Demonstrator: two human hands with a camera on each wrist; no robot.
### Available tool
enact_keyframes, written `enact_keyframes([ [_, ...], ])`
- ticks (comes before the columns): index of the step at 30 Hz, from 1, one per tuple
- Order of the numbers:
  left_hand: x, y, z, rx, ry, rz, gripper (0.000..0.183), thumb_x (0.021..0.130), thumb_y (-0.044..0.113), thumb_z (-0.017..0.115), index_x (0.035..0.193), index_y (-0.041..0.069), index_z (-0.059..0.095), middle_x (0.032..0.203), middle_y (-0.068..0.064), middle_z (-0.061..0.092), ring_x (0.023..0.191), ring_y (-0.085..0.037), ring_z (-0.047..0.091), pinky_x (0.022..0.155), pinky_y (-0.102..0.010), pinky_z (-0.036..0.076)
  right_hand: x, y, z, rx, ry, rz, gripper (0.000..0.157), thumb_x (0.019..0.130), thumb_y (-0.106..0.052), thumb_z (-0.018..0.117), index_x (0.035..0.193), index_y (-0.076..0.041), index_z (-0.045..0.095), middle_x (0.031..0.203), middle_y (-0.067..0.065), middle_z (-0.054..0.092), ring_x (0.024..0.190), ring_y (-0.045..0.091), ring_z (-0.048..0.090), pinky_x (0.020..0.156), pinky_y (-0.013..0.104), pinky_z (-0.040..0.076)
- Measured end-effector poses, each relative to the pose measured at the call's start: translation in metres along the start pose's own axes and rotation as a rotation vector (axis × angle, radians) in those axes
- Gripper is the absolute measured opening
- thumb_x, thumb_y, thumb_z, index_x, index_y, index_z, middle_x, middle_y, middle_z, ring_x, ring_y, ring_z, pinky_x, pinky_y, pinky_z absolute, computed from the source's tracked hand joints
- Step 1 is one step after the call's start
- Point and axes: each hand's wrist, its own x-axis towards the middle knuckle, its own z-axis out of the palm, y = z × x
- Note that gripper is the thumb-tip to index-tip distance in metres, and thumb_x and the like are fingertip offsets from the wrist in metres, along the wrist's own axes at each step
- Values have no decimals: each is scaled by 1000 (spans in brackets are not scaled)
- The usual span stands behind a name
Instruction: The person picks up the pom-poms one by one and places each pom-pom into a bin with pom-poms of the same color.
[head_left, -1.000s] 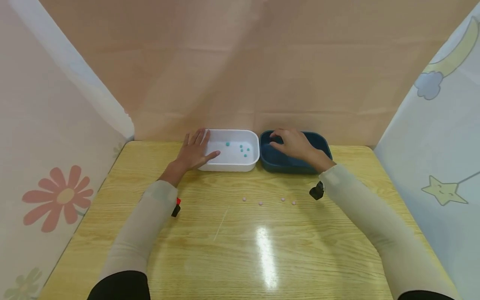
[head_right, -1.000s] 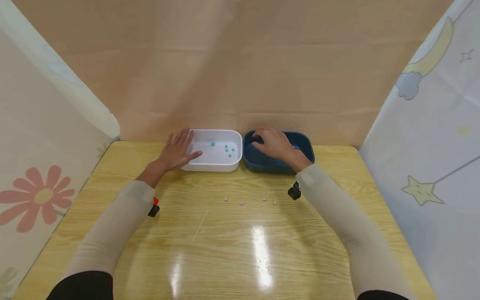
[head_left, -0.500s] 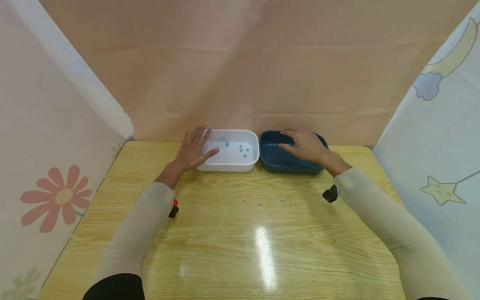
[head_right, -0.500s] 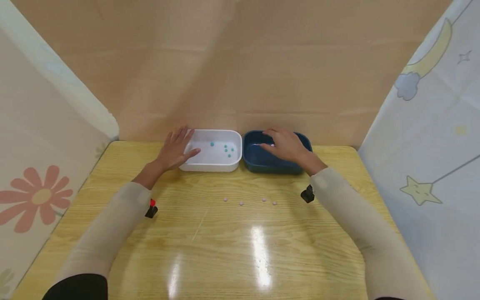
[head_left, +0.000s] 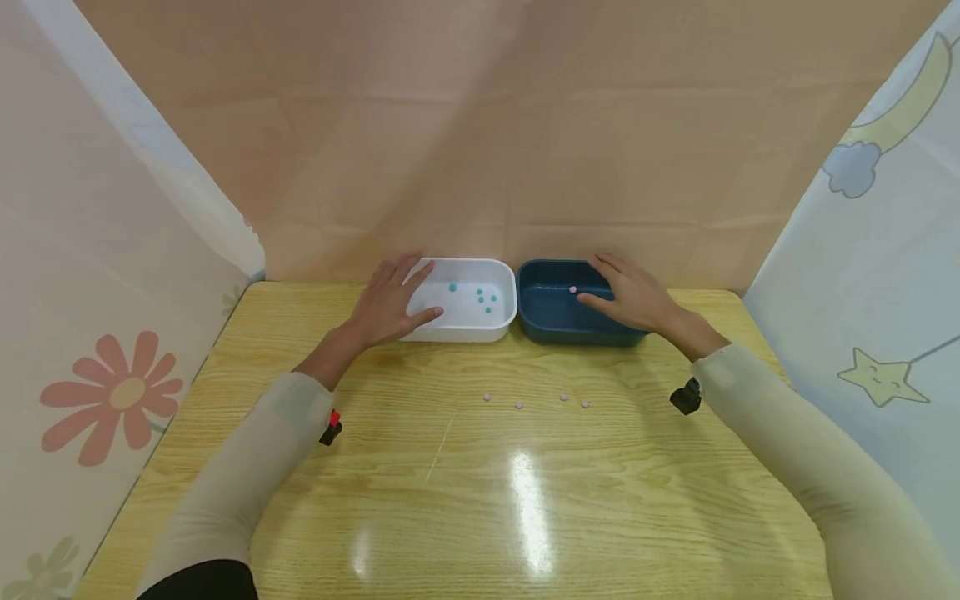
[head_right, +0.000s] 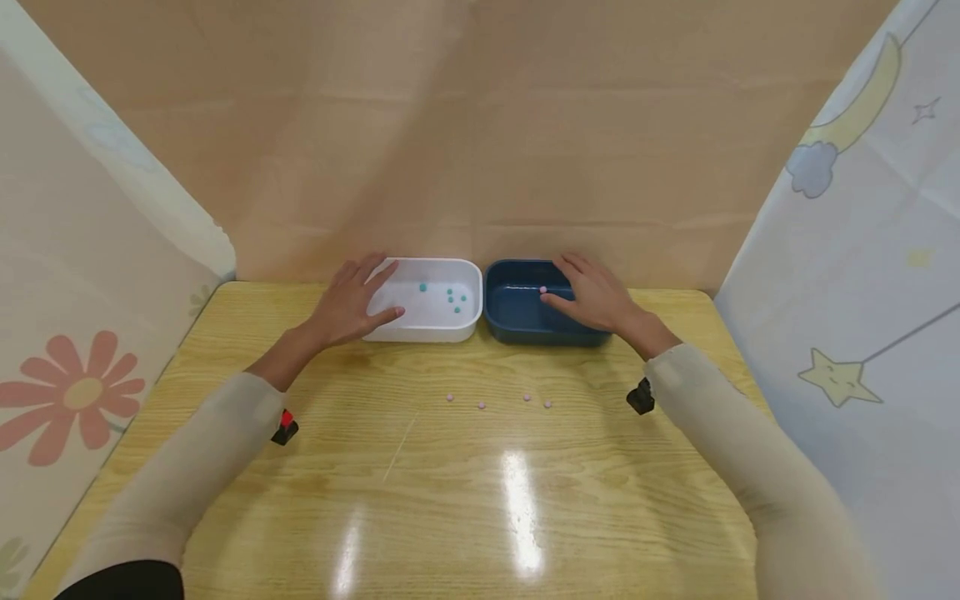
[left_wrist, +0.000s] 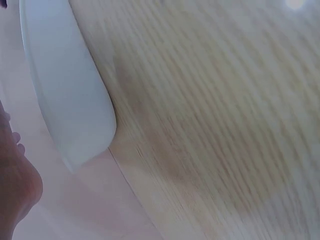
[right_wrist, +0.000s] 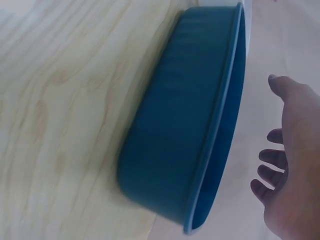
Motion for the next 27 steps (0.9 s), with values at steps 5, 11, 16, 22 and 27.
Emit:
enact_keyframes([
  [5, -5, 7, 0, 0, 23, 79, 86, 100, 58, 58, 165, 6, 36, 171, -21, 29, 159, -40, 24, 130, -61, 10, -8, 9, 2, -4, -10, 15, 87, 103, -45, 66, 163, 6, 30, 169, 30, 27, 158, 48, 23, 127, 63, 19],
  [11, -12, 18, -2, -17, 43, 151, 86, 97, 53, 66, 163, 5, 40, 168, -20, 35, 156, -40, 30, 129, -61, 13, -15, 21, 7, -24, -10, 17, 91, 103, -50, 64, 164, 7, 27, 171, 30, 23, 159, 47, 20, 128, 62, 17],
  [16, -18, 29, -2, -46, 48, 184, 84, 97, 52, 70, 162, 6, 42, 165, -19, 39, 154, -38, 34, 130, -57, 13, -20, 34, 14, -39, -23, 23, 93, 105, -53, 60, 164, 8, 24, 172, 30, 19, 160, 47, 15, 130, 59, 13],
  [22, -24, 40, 3, -42, 101, 258, 83, 94, 50, 74, 159, 7, 47, 156, -19, 48, 147, -40, 42, 128, -57, 21, -26, 42, 20, -31, -56, 62, 95, 105, -56, 57, 165, 8, 21, 173, 29, 13, 161, 47, 10, 130, 59, 10],
  [27, -31, 49, 7, -44, 101, 291, 82, 93, 51, 76, 159, 10, 49, 153, -15, 51, 143, -39, 45, 127, -53, 25, -25, 44, 24, -39, -59, 72, 97, 104, -58, 57, 165, 8, 19, 174, 29, 9, 161, 47, 8, 129, 60, 10],
])
